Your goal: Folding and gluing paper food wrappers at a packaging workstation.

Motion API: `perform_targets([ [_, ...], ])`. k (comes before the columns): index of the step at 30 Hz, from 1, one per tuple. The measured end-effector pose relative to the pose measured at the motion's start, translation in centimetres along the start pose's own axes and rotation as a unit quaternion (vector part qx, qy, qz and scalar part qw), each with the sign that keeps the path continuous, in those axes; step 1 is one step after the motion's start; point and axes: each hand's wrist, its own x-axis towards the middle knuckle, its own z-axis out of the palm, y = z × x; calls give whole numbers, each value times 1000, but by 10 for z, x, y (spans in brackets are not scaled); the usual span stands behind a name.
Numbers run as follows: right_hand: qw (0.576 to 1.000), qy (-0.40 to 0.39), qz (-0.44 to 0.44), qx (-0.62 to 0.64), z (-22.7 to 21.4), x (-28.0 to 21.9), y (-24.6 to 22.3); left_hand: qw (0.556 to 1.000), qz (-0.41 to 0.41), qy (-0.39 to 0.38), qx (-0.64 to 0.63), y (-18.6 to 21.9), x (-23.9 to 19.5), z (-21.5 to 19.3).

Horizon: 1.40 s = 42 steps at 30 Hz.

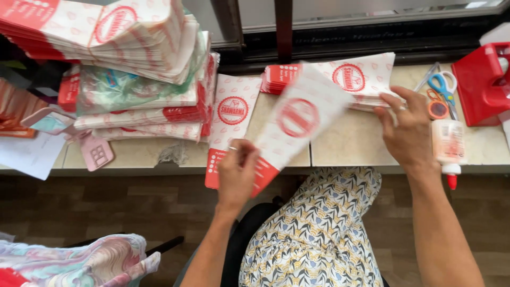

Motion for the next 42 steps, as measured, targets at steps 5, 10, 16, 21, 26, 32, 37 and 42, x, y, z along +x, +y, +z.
perform_targets([
  [5, 994, -103, -48, -6, 53, 29, -7, 987, -87, 137, -6, -21, 6, -31],
  [10, 994, 32, -64, -80, 53, 1, -2, 965, 29, 153, 210, -39, -1, -17],
  [16, 997, -1, -70, -40, 6, -63, -51, 860, 105, 222, 447, -38, -1, 9],
  [21, 999, -28, -2, 17, -34, -78, -20, 910, 281, 83, 294, -6, 0, 56],
  [26, 947, -8, 191, -258, -73, -98, 49, 906, 374, -99, 170, -9, 21, 86],
  [32, 826, -136, 544, 59, -91, -76, 39, 872, 404, -116, 249, -8, 35, 89],
  [37, 732, 164, 478, 457, -101, -85, 23, 894, 346, -125, 255, -9, 36, 91],
  [42, 818, 207, 360, 398, -61, -127, 20, 917, 256, -202, 230, -5, 52, 87],
])
